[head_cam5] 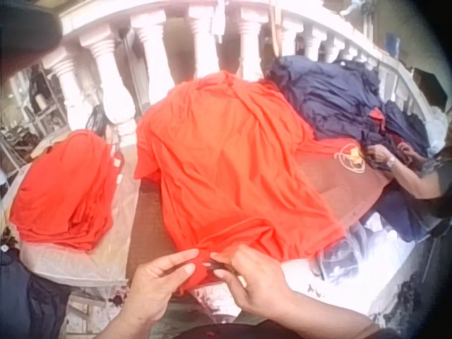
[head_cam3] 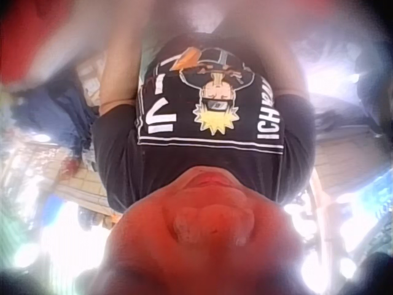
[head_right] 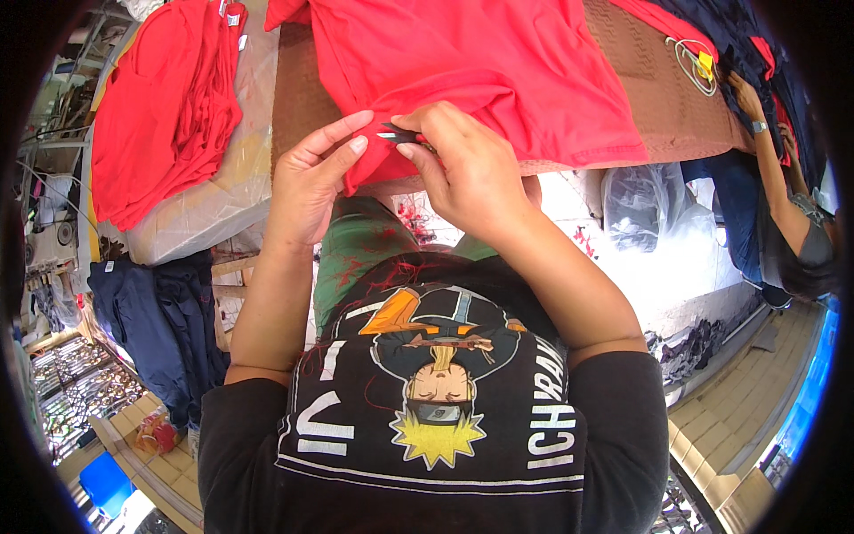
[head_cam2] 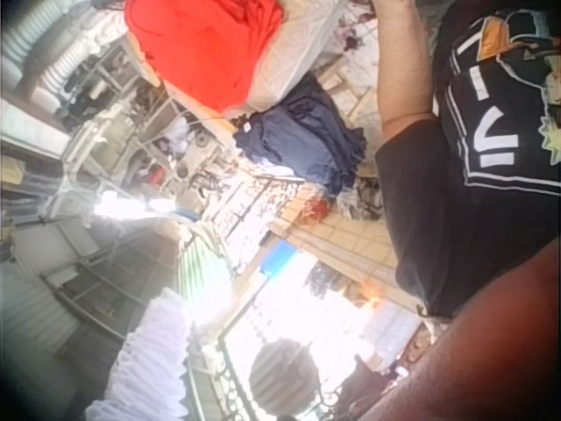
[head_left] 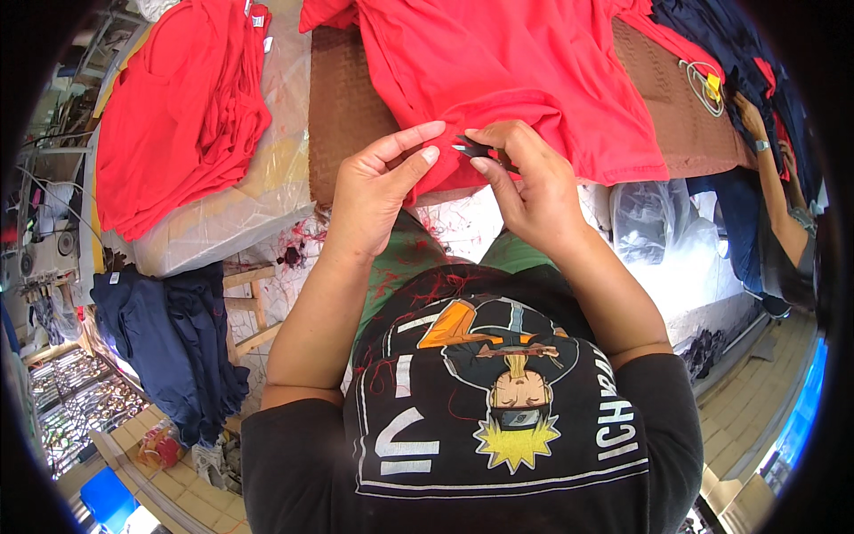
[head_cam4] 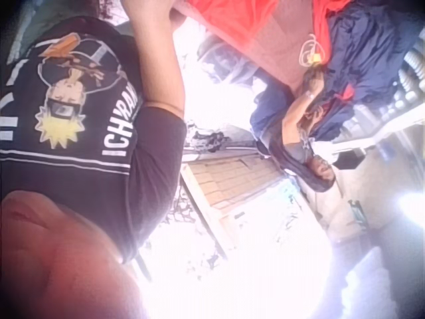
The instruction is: The person trims loose threads from red shirts using a small pair of shears, handling the shirts one at a time on a work table.
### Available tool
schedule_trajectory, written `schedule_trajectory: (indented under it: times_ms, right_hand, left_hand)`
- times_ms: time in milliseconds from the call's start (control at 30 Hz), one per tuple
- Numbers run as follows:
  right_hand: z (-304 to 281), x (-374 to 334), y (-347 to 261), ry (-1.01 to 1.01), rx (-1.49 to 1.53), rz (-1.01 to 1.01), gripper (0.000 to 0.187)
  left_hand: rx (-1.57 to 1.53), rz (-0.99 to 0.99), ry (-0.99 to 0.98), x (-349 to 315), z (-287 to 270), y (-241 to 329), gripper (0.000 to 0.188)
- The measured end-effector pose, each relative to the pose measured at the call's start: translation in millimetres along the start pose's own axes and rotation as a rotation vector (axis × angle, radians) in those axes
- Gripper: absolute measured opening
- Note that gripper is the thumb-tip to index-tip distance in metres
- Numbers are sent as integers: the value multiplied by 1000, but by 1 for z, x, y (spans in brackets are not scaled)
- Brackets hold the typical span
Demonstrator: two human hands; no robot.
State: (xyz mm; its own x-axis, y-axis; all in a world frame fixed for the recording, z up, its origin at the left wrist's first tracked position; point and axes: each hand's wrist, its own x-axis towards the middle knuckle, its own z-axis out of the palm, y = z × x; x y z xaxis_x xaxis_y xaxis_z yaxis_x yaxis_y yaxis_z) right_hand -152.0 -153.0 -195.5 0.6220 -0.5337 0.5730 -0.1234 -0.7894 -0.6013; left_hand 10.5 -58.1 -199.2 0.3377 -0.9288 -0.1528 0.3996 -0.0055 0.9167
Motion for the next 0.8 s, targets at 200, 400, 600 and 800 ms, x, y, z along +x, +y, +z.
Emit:
schedule_trajectory:
  times_ms: [200,400,600,800]
  right_hand:
    - [4,2,-1,-32,-87,-77,14]
    - [-31,18,9,56,-153,-31,14]
    - [-141,28,-22,-993,946,-2,41]
    - [-137,20,-90,-1482,987,-828,32]
  left_hand:
    - [50,-31,-2,0,-1,-1,29]
    - [513,543,263,11,-21,21,27]
    - [527,553,463,8,-90,94,31]
    - [659,1379,-116,-123,-6,181,20]
